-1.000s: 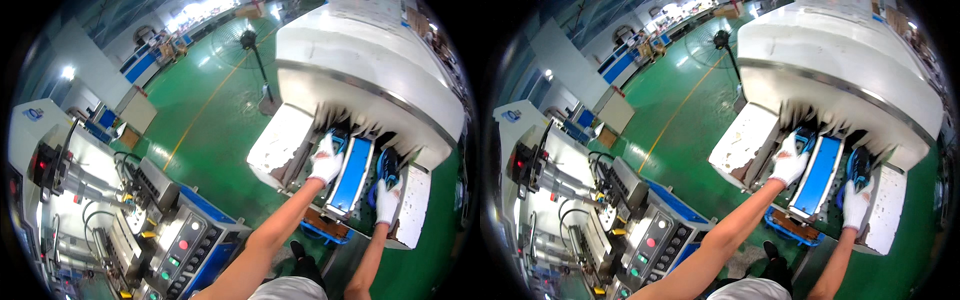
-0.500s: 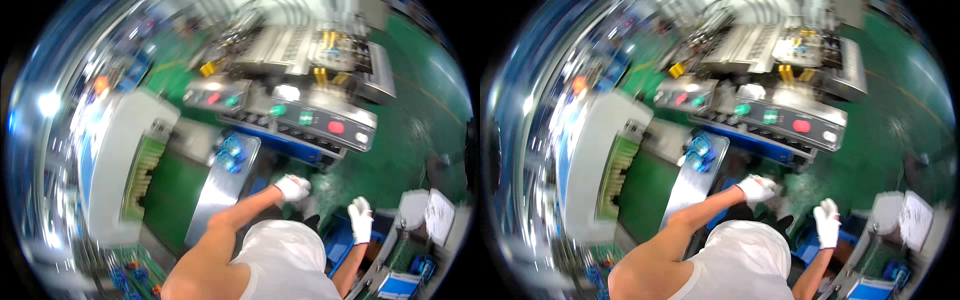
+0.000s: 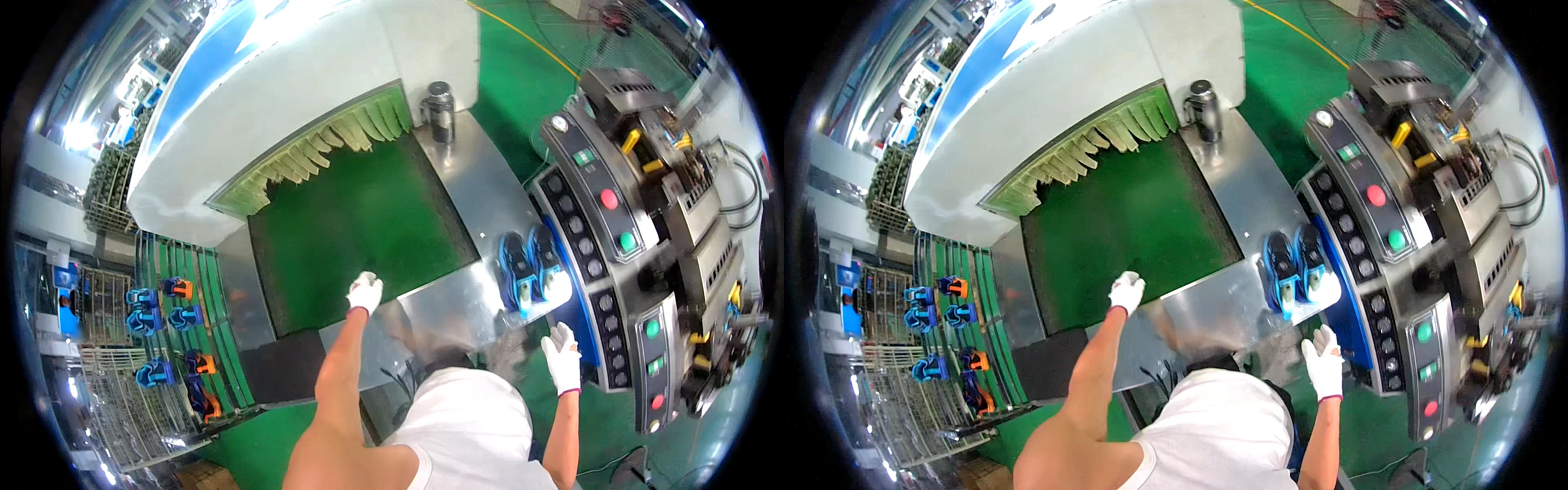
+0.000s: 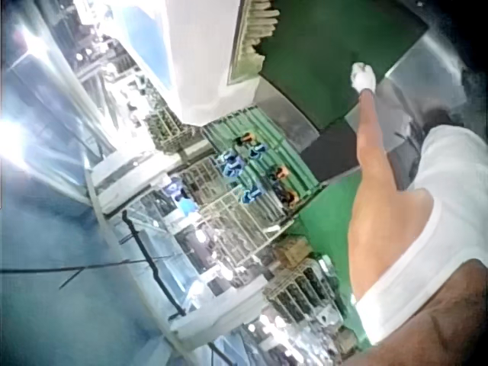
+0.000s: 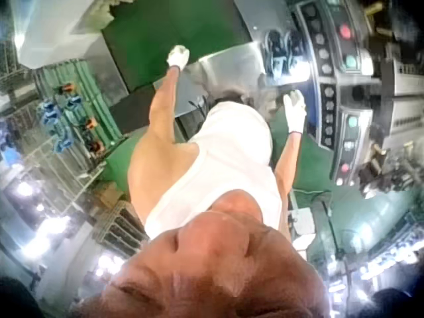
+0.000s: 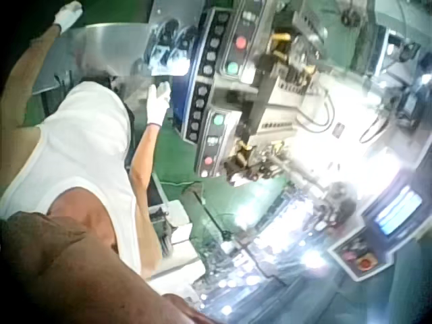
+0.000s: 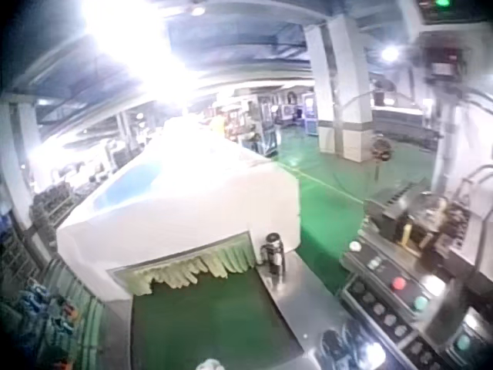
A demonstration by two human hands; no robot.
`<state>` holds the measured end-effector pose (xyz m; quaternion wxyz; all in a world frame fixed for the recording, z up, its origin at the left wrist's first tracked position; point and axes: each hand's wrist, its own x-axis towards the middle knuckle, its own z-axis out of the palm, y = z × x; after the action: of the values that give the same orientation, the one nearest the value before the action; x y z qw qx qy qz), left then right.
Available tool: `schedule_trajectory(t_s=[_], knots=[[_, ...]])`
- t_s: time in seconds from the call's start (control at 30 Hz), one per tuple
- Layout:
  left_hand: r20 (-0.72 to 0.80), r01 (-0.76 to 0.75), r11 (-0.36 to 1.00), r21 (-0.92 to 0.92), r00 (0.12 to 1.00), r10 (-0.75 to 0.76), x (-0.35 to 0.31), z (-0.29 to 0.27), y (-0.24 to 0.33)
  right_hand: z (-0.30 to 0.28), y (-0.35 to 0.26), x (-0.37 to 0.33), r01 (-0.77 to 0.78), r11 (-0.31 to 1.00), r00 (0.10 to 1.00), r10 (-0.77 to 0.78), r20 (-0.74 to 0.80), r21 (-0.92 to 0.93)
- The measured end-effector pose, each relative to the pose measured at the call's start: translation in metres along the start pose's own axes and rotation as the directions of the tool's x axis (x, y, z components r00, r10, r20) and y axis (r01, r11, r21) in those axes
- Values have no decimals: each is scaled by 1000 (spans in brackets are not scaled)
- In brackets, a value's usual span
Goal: The person picks up shoes from a conveyor belt, places them into a pressing machine, and then transfers them into a finishing tunnel.
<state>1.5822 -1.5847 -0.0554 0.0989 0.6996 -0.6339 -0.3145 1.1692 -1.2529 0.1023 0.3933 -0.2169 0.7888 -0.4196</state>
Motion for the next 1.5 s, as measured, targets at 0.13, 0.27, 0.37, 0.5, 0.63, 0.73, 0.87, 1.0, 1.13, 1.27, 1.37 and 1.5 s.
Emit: schedule_trajectory(t_s=[0.13,0.27,0.37,0.5,0.63,0.73,0.87,1.0,1.13,1.27,1.37,1.5], knots=[[57,-49,987,154,998,41,56,18,47,62,-78,53,70,997,998,-70,-2,-40],[-129,-267,964,12,955,266,179,-4,77,154,-98,121,261,945,940,-203,273,-197],[-333,-474,880,42,824,459,283,-52,66,243,-152,167,455,767,864,-258,432,-452],[-728,-13,948,319,637,254,411,-150,-19,365,-156,235,691,526,716,-404,570,-496],[-655,282,954,98,740,-151,493,-222,-74,450,-133,279,843,289,538,-446,716,-453],[-650,300,942,152,748,-134,535,-225,-114,483,-134,285,867,229,498,-371,784,-442],[-601,272,942,197,793,-104,571,-153,-123,490,-139,286,871,204,490,-320,811,-446],[-521,88,975,206,853,33,599,-66,-54,489,-131,287,858,251,508,-290,811,-447],[-419,-160,970,184,879,225,607,-5,45,489,-126,283,857,258,510,-304,805,-446],[-322,-467,876,125,816,480,577,26,139,487,-121,278,870,241,489,-318,812,-430],[-261,-661,748,55,714,650,518,45,183,483,-122,276,860,264,504,-296,812,-437],[-78,-605,795,50,791,607,412,57,188,472,-119,274,888,263,459,-461,760,-377]])
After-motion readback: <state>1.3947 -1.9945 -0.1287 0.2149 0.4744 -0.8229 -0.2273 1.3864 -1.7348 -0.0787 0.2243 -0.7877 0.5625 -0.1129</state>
